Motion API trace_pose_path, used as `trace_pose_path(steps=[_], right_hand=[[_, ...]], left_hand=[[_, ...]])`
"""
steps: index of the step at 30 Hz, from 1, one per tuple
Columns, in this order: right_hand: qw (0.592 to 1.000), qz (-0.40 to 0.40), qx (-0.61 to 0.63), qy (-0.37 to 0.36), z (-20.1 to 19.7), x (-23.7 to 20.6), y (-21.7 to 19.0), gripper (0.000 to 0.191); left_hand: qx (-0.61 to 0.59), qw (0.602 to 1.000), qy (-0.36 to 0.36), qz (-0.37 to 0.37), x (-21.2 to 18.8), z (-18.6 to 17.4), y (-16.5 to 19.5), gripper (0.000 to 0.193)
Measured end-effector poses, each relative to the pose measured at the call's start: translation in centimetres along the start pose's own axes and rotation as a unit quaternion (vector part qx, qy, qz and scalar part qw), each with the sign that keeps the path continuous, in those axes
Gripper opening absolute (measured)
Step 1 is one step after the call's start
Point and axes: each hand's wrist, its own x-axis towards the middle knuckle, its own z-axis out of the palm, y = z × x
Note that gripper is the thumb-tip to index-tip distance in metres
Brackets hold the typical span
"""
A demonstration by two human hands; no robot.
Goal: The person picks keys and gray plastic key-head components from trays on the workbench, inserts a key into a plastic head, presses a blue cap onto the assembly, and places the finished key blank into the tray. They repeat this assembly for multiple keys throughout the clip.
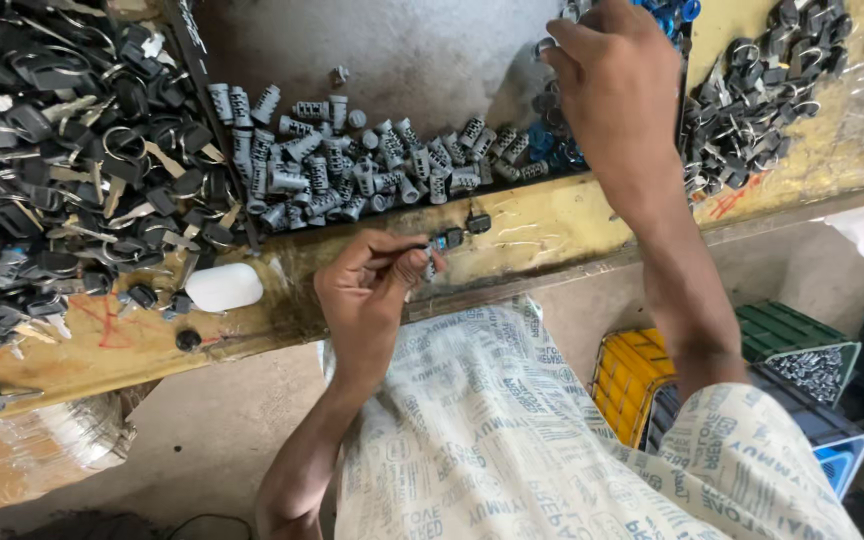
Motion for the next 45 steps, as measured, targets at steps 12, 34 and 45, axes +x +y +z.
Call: trace_pose_path(steps=[12,34,45], right_hand=[[0.998,-0.009,0.056,0.005,-0.1,0.5,-4.5,0.022],[0.910,0.036,0.412,-0.007,-4.2,-7.3,-12.0,0.022],[0.913,-0.152,0.376,0.043,-2.3,-12.5,-11.7,0.045]], left_hand=[[0.007,0.998,0.054,0.012,-0.4,-1.5,-0.4,0.009],[0.012,0.998,-0.049,-0.043,0.5,0.3,0.4,0.015],[0.010,0.952,-0.220,-0.212,-0.1,-0.8,0.2,0.020]])
